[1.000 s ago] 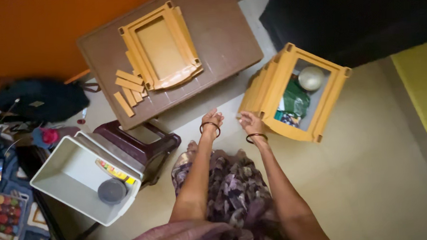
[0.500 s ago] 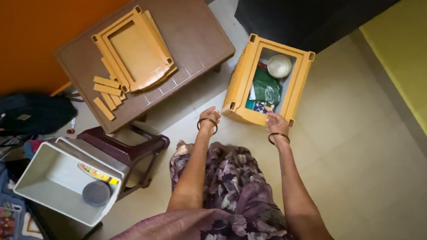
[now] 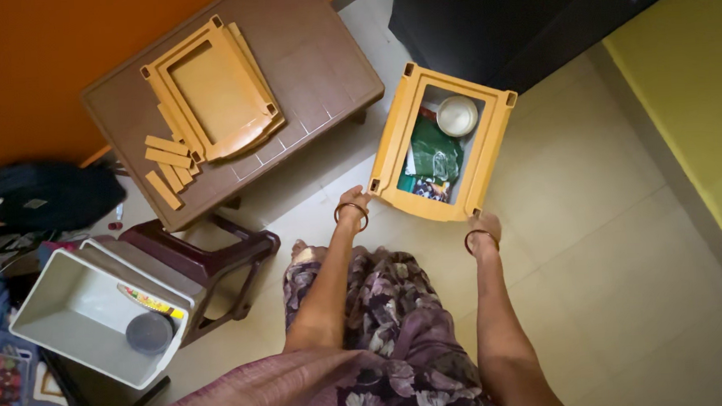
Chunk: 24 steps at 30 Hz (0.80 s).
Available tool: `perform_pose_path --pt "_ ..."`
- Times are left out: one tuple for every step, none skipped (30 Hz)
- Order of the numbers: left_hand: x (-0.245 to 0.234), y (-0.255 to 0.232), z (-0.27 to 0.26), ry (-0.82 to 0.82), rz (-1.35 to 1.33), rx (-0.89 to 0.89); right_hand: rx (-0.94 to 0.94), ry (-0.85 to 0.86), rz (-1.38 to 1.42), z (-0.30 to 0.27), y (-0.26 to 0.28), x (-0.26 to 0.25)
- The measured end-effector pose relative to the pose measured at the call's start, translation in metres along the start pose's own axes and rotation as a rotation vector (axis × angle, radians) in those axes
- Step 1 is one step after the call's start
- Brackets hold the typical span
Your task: The person assembles yellow plastic frames by connecting side pieces to a main frame. They handle multiple frames, aligning and snapping parts together, then place the assembled frames into a white bin.
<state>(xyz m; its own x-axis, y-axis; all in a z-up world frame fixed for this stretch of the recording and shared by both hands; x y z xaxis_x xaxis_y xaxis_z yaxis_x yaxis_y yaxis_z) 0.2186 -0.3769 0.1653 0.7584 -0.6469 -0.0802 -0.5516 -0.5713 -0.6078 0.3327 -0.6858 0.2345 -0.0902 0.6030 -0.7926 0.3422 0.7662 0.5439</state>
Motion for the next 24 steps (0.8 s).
perform_pose_path --pt "0.003 0.0 -0.001 0.001 0.009 0.001 -0.16 0.111 -0.209 0.002 0.002 0.0" --pt "0.006 0.0 -0.001 0.0 0.017 0.004 0.054 0.147 0.093 0.002 -0.002 0.002" --pt "0.008 0.0 -0.001 0.0 0.025 0.007 0.269 0.181 0.394 -0.001 -0.005 0.005" --pt "0.011 0.0 -0.001 0.009 0.019 0.018 0.486 0.212 0.694 -0.002 -0.008 0.008" --pt "0.013 -0.001 0.0 0.018 0.012 0.029 0.501 0.224 0.719 -0.001 -0.008 0.009" --pt "0.014 0.0 0.0 0.028 0.006 0.038 0.517 0.235 0.741 -0.002 -0.008 0.011" --pt "0.015 0.0 0.001 0.023 0.033 0.038 0.534 0.245 0.763 -0.002 -0.008 0.012" --pt "0.017 -0.001 0.003 0.017 0.058 0.039 0.534 0.249 0.843 0.001 -0.008 0.014" --pt "0.019 -0.001 0.004 0.012 0.083 0.04 0.533 0.252 0.923 0.004 -0.009 0.016" --pt "0.02 -0.002 0.006 0.01 0.113 0.062 0.533 0.257 1.002 0.006 -0.01 0.018" --pt "0.022 -0.003 0.007 0.008 0.144 0.084 0.563 0.256 0.961 0.01 -0.013 0.019" --pt "0.022 -0.003 0.007 0.005 0.177 0.107 0.595 0.255 0.922 0.012 -0.017 0.02" --pt "0.022 -0.003 0.007 0.014 0.18 0.084 0.625 0.253 0.883 0.014 -0.021 0.021" --pt "0.023 -0.002 0.007 0.025 0.184 0.062 0.613 0.296 0.923 0.016 -0.023 0.022" --pt "0.024 -0.001 0.006 0.037 0.188 0.039 0.601 0.338 0.962 0.017 -0.026 0.022" --pt "0.026 -0.003 0.007 0.039 0.189 0.049 0.584 0.377 1.004 0.019 -0.026 0.022" --pt "0.027 -0.004 0.007 0.041 0.19 0.059 0.595 0.358 1.008 0.02 -0.027 0.022" --pt "0.028 -0.005 0.006 0.045 0.191 0.068 0.606 0.339 1.012 0.019 -0.028 0.021" --pt "0.028 -0.005 0.006 0.069 0.215 0.098 0.617 0.319 1.015 0.018 -0.028 0.02" --pt "0.027 -0.005 0.005 0.091 0.238 0.128 0.621 0.315 0.999 0.017 -0.026 0.019" --pt "0.029 -0.006 0.006 0.113 0.261 0.158 0.624 0.311 0.982 0.016 -0.025 0.018" --pt "0.029 -0.005 0.006 0.105 0.234 0.152 0.63 0.308 0.964 0.013 -0.024 0.015" --pt "0.03 -0.004 0.005 0.097 0.208 0.146 0.64 0.296 0.94 0.012 -0.024 0.012" --pt "0.031 -0.004 0.006 0.087 0.182 0.142 0.65 0.285 0.917 0.01 -0.023 0.01"
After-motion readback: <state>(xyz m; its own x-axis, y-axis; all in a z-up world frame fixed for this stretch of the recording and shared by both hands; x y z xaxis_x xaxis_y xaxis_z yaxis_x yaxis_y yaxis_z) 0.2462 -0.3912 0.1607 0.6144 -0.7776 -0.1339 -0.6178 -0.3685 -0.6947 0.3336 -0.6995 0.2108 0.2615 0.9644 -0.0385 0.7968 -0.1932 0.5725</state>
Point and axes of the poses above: each hand's wrist, its own z-axis towards the middle knuckle, its own x-axis out of the palm, y = z × x, the point moved 2 cm from there along z, towards the middle knuckle, and after that the axes turned 8 degrees about -y, right-handed, at the moved point
